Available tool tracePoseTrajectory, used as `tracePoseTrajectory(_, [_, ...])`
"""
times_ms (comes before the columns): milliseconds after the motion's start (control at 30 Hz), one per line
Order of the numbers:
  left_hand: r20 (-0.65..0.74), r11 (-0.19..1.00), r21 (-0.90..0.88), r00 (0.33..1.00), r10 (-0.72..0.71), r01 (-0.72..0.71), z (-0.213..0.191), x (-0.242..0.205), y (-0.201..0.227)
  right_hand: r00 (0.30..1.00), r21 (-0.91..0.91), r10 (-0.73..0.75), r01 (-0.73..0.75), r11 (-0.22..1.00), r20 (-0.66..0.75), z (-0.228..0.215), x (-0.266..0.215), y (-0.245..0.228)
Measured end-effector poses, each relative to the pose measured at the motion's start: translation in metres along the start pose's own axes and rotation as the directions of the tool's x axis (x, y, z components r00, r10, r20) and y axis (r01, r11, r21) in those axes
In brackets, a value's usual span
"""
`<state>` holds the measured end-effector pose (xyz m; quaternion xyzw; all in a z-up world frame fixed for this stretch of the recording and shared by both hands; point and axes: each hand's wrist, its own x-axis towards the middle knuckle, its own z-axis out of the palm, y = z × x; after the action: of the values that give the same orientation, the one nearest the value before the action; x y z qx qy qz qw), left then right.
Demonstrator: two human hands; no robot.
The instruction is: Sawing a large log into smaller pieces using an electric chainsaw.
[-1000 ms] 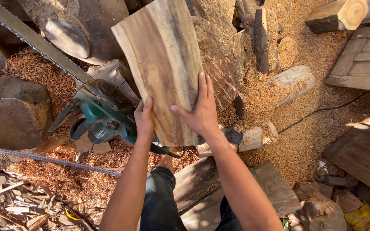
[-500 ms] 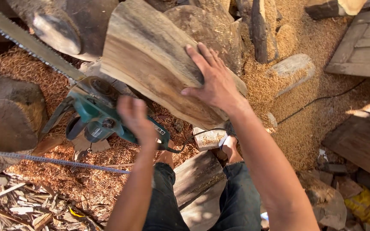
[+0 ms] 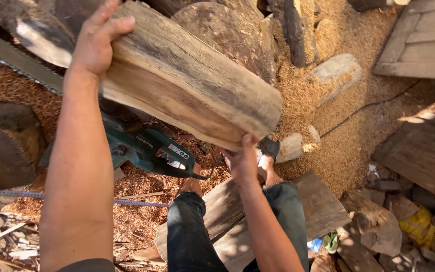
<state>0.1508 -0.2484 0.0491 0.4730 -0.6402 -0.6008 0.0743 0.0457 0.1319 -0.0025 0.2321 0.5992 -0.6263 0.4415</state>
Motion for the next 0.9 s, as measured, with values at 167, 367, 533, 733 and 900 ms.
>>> tracePoseTrajectory(167, [-0.281,0.974,-0.224,0.959,-0.04,-0.025,0.036,-0.089,-0.042,0.988,-0.222,-0.145,0.152,0.963,0.044,0.023,0.07,-0.1])
tracePoseTrajectory(367, [-0.509,0.916,-0.399,0.825,-0.245,0.026,0.17,-0.213,-0.064,0.961,-0.603,-0.261,0.265,0.753,0.096,0.127,0.125,-0.187])
tracePoseTrajectory(533, [-0.214,0.799,-0.527,0.865,-0.454,0.289,0.191,-0.251,-0.097,0.822,-0.521,-0.219,0.515,0.68,0.526,0.108,0.141,-0.166])
tracePoseTrajectory(733, [-0.29,0.94,-0.059,0.895,-0.339,0.336,0.122,-0.177,-0.096,0.99,-0.86,0.078,0.062,0.506,0.117,0.019,0.054,-0.107])
tracePoseTrajectory(900, [0.018,0.573,-0.743,0.867,-0.498,0.345,0.199,-0.126,-0.185,0.909,-0.567,-0.371,0.41,0.715,0.19,-0.055,0.083,-0.006])
